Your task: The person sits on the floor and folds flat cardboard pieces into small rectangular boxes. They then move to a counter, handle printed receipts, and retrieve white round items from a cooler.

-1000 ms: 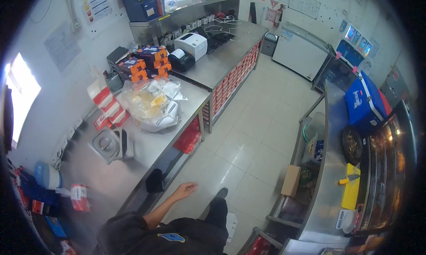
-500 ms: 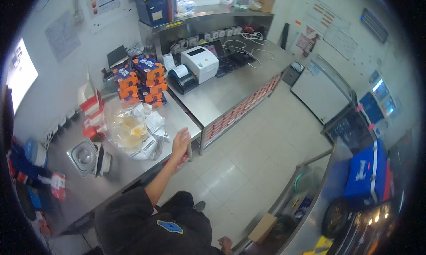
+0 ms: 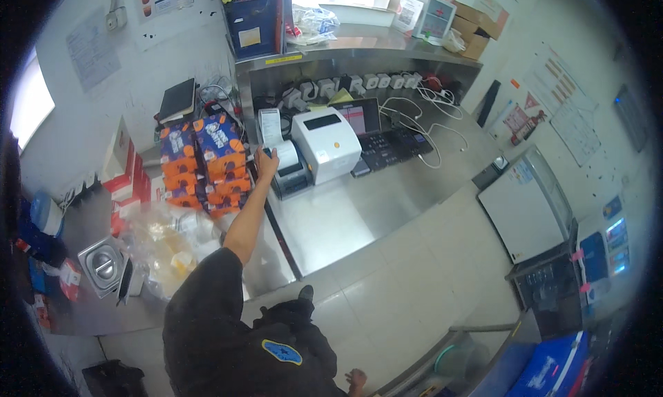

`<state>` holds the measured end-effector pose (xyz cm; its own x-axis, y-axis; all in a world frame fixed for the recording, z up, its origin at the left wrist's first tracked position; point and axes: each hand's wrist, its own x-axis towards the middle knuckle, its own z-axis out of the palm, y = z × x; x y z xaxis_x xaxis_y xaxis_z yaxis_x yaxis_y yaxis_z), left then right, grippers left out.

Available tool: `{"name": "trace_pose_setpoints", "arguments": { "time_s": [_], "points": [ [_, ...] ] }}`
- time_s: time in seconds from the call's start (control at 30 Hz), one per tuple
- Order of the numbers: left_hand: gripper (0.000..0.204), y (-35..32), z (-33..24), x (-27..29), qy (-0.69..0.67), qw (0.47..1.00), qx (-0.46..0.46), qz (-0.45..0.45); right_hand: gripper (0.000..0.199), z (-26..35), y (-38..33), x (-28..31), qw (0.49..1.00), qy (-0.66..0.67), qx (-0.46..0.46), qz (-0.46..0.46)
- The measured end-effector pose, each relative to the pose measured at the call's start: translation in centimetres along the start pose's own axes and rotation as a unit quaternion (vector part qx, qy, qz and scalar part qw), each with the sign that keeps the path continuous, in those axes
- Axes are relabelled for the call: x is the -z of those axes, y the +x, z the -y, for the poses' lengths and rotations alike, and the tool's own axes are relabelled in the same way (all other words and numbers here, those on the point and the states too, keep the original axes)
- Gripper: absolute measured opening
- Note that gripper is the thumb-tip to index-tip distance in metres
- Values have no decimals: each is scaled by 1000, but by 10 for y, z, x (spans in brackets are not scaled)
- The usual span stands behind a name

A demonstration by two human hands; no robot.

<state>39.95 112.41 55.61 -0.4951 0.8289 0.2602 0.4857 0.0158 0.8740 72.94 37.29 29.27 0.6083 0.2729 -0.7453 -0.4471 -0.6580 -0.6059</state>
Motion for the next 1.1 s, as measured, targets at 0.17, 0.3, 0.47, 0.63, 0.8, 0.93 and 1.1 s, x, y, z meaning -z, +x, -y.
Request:
{"name": "trace_pose_setpoints", "arguments": {
  "time_s": [0.17, 0.3, 0.47, 0.63, 0.8, 0.93, 1.1],
  "points": [
    [70, 84, 38, -5, 239, 957, 124, 108, 22, 37, 16, -87, 993, -58, -107, 10],
    [72, 96, 17, -45, 235, 943, 123, 202, 20, 93, 29, -74, 997, -58, -55, -20],
    [64, 114, -19, -7, -320, 943, 77, 50, 15, 250, 43, -122, 977, -12, 194, 84],
    [68, 3, -155, 66, -491, 867, -37, 80, 38, 461, 24, -200, 915, -80, 323, 227],
    [32, -145, -136, 110, -202, 941, -189, 194, 53, 586, -99, -324, 636, -175, 619, 426],
    [27, -184, -182, 108, -199, 871, -257, 368, 43, 588, -131, -351, 681, -169, 334, 629],
    [22, -188, -123, 94, -247, 954, -168, 9, 31, 579, -117, -345, 418, -264, 724, 481]
  ]
}}
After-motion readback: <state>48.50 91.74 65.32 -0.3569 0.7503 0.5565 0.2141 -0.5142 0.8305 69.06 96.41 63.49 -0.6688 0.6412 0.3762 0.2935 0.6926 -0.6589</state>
